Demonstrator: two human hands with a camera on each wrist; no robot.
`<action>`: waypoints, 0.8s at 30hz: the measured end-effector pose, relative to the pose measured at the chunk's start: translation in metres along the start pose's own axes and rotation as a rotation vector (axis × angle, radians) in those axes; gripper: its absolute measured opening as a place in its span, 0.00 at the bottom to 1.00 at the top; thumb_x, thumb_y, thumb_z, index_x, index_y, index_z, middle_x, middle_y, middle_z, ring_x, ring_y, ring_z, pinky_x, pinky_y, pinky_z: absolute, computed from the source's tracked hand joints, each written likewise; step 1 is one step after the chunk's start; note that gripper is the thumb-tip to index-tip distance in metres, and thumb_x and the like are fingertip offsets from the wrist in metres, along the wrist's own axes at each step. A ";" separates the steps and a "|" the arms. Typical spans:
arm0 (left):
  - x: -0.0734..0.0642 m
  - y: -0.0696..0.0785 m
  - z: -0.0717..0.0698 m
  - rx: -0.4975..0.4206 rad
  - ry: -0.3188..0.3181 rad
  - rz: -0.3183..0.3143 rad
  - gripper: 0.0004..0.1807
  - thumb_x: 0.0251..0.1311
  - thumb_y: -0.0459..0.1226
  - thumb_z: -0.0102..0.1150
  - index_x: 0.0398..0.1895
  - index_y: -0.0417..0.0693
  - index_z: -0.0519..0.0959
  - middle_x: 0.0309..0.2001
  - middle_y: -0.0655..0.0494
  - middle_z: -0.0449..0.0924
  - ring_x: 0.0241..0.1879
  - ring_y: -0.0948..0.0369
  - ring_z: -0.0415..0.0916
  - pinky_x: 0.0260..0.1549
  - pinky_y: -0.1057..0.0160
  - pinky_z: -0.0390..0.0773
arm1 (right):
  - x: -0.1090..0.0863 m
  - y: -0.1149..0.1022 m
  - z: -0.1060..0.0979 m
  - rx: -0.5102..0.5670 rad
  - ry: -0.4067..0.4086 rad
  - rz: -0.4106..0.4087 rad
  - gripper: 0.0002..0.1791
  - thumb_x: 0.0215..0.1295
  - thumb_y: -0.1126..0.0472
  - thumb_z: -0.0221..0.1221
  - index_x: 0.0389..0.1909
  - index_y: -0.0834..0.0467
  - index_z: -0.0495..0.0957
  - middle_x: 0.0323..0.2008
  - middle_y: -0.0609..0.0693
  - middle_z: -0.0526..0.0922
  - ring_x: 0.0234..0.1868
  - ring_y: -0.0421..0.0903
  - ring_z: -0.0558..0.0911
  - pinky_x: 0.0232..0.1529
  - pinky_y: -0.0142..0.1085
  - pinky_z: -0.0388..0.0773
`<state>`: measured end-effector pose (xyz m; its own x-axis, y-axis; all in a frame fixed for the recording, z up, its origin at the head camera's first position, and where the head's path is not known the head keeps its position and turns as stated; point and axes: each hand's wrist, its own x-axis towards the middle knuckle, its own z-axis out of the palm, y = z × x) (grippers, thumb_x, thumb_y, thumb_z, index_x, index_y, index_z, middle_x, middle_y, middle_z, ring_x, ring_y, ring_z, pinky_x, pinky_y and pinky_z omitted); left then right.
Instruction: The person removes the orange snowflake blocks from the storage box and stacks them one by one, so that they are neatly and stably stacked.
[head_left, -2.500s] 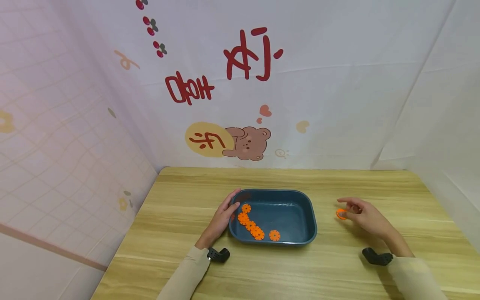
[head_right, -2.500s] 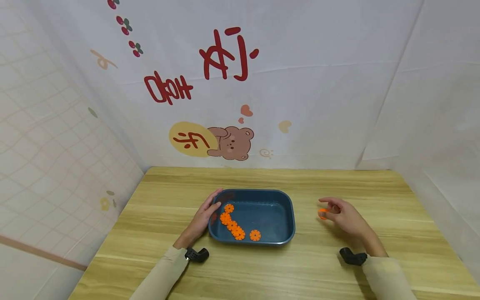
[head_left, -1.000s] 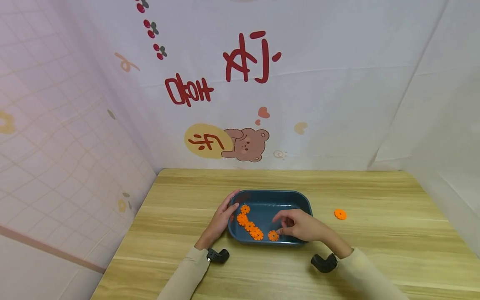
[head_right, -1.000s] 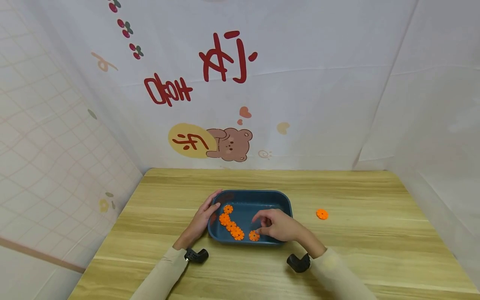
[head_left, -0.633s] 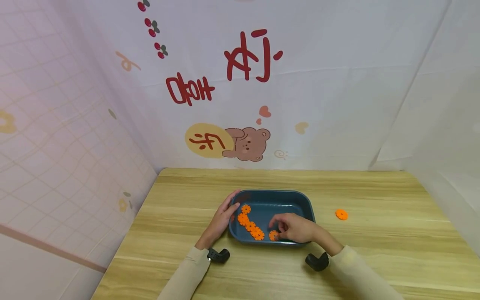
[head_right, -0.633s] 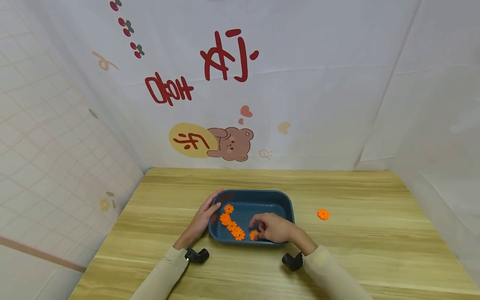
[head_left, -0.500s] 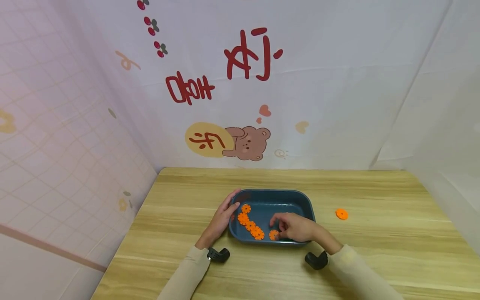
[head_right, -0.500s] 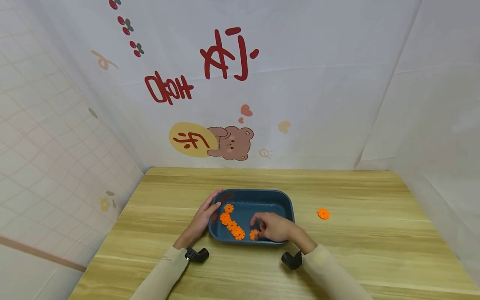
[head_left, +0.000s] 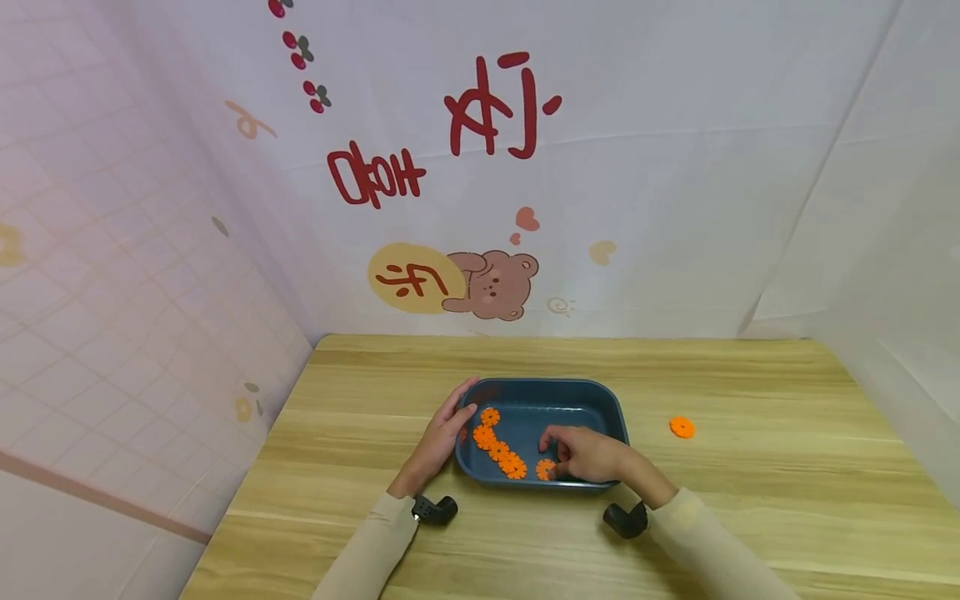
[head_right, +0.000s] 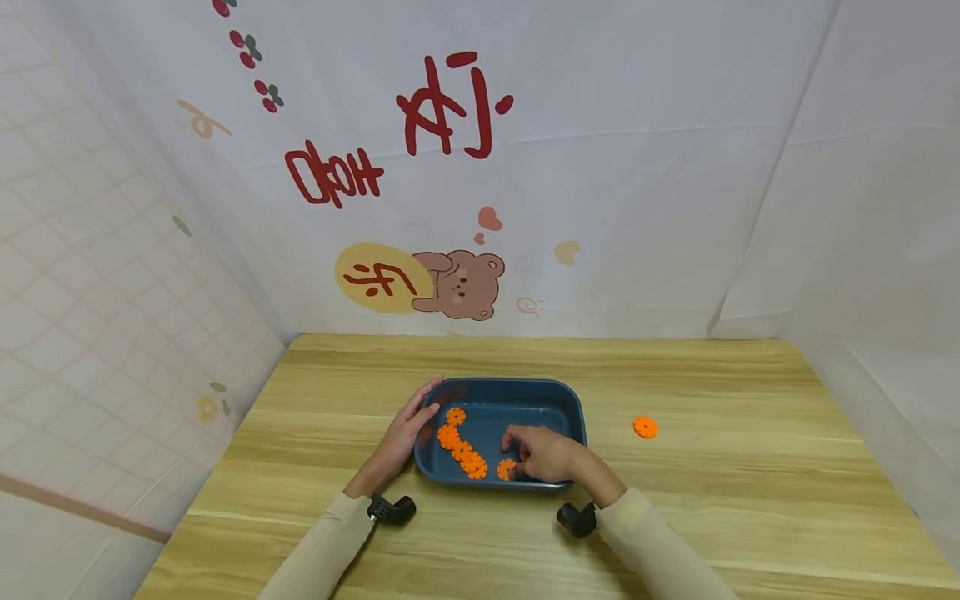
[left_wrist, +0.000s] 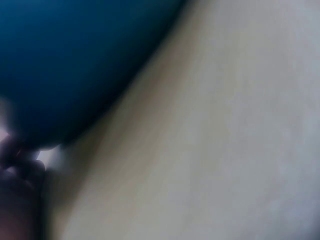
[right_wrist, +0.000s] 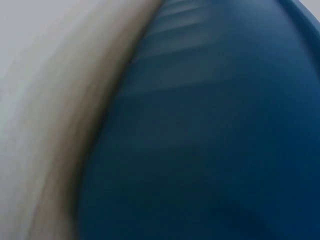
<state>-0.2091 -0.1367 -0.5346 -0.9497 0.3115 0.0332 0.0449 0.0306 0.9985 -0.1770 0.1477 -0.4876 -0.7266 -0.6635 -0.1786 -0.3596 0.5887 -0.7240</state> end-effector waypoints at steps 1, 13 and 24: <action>0.000 0.000 0.000 -0.003 0.005 -0.001 0.27 0.76 0.42 0.47 0.76 0.55 0.62 0.76 0.63 0.55 0.76 0.60 0.48 0.72 0.50 0.51 | 0.000 0.000 0.000 -0.002 0.003 -0.005 0.16 0.63 0.60 0.67 0.48 0.57 0.75 0.23 0.43 0.73 0.22 0.36 0.69 0.31 0.32 0.71; -0.004 0.013 -0.001 -0.032 -0.031 -0.055 0.27 0.77 0.36 0.43 0.77 0.52 0.58 0.78 0.58 0.51 0.76 0.57 0.47 0.72 0.51 0.50 | 0.001 -0.002 0.001 -0.031 0.037 -0.005 0.16 0.58 0.63 0.70 0.45 0.56 0.76 0.22 0.43 0.72 0.23 0.36 0.69 0.29 0.31 0.70; -0.002 0.002 0.000 -0.011 -0.002 -0.027 0.28 0.76 0.42 0.47 0.77 0.52 0.60 0.76 0.63 0.55 0.74 0.59 0.52 0.71 0.51 0.54 | 0.007 0.001 0.003 -0.014 0.074 0.012 0.15 0.61 0.67 0.66 0.46 0.57 0.75 0.21 0.43 0.73 0.22 0.38 0.71 0.27 0.32 0.70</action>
<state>-0.2071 -0.1369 -0.5328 -0.9498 0.3128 0.0063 0.0159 0.0284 0.9995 -0.1810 0.1419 -0.4914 -0.7718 -0.6208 -0.1375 -0.3581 0.6032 -0.7127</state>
